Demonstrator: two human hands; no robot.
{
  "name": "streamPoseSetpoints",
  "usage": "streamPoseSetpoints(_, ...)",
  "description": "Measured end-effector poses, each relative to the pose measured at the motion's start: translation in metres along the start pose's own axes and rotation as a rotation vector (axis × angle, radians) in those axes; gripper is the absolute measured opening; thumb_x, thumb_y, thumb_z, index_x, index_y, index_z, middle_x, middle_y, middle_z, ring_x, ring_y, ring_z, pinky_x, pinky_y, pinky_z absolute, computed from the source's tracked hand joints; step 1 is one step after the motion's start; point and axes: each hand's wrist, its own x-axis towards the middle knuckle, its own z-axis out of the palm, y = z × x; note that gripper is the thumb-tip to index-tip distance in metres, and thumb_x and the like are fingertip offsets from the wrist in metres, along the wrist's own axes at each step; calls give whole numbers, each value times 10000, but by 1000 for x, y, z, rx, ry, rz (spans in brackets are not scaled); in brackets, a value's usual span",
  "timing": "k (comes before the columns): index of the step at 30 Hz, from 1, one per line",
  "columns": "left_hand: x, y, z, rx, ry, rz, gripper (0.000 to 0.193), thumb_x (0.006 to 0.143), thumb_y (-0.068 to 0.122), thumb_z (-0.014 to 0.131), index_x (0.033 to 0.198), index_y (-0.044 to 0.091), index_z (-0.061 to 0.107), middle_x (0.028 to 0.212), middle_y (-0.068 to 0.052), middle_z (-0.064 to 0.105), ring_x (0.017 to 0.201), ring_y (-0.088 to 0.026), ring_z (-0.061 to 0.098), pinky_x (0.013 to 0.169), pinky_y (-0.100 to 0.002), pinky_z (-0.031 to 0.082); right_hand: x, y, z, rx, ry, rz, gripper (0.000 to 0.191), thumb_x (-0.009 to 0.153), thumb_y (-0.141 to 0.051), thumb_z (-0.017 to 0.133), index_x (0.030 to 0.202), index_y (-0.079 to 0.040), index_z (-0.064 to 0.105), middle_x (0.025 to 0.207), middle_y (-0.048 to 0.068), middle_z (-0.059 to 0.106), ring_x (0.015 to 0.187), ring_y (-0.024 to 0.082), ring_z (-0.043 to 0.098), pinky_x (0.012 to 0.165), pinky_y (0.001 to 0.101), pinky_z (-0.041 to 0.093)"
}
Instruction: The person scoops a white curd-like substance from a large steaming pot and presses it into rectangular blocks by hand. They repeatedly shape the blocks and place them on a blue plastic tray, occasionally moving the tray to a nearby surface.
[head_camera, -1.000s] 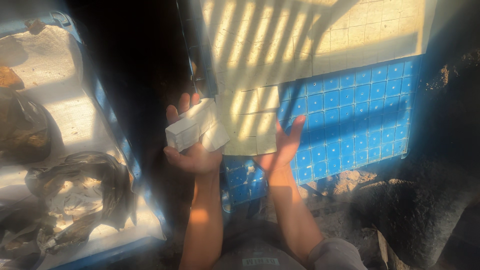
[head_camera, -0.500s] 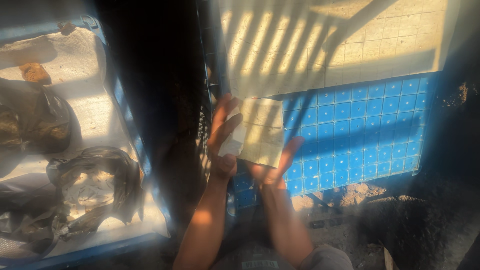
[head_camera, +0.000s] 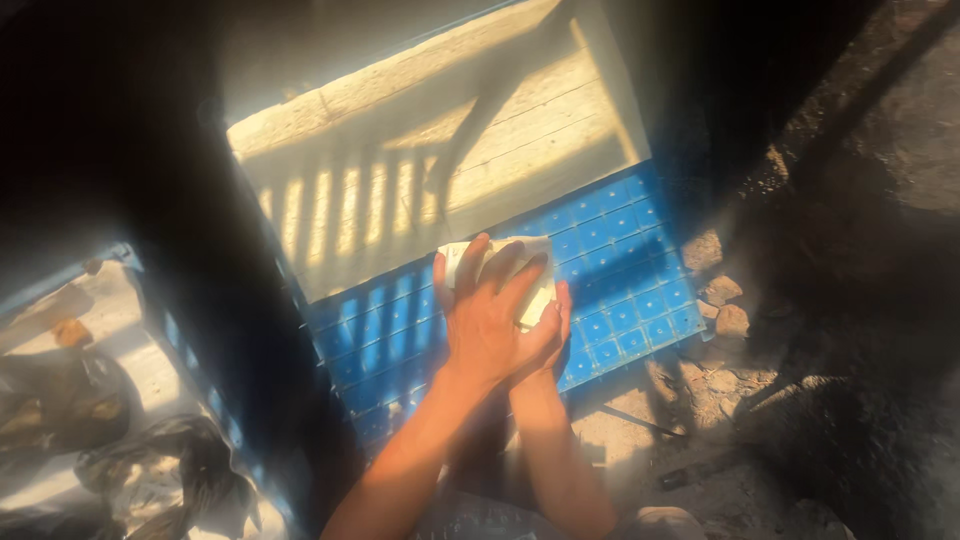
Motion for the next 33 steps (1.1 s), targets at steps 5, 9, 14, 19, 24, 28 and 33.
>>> streamPoseSetpoints(5,86,141,98,-166,-97,170,416,815,438,777,1136,176,744,1262,-40,665,1367,-336,506,1185,-638,256,10,-179,58,88,-100,-233,675,1045,-561,425,1504,-66,438,1469,140,506,1372,305,478,1184,460,378)
streamPoseSetpoints(9,153,249,189,-338,-150,420,511,809,496,763,1171,137,734,1288,-94,649,1351,-364,493,1145,-584,293,8,-334,101,141,-235,-433,688,1043,-572,418,1503,-61,434,1469,142,502,1379,305,473,1186,459,385)
streamPoseSetpoints(14,280,382,282,-590,-388,349,535,794,544,712,1185,180,744,1288,-25,686,1342,-245,531,1146,-492,352,41,-518,154,-288,-132,-874,696,986,-565,441,1490,-85,435,1493,131,492,1421,318,464,1206,483,398)
streamPoseSetpoints(19,378,426,351,-697,-118,260,542,858,495,707,1275,148,702,1336,-102,646,1350,-306,479,1103,-535,299,149,-641,206,-129,-183,-722,830,905,-663,440,1529,-118,389,1526,168,435,1432,359,407,1210,525,348)
streamPoseSetpoints(24,325,300,342,-986,-376,52,422,980,334,626,1335,111,672,1360,-131,662,1301,-273,605,1118,-376,437,247,-652,233,-209,408,-795,804,874,-545,443,1594,-264,224,1658,13,111,1529,429,89,1218,649,86)
streamPoseSetpoints(28,252,151,266,-876,-248,-222,394,1021,254,524,1334,54,656,1299,-115,701,1246,-224,650,1100,-360,487,254,-599,217,-177,97,-880,774,904,-348,586,1579,-124,280,1657,123,243,1546,461,246,1262,578,196)
streamPoseSetpoints(33,163,36,168,-808,-22,-526,439,997,264,470,1318,15,636,1303,-134,652,1266,-250,584,1119,-414,412,188,-408,145,-322,-158,-700,565,995,-334,527,1468,-48,409,1456,185,465,1370,392,479,1176,515,407)
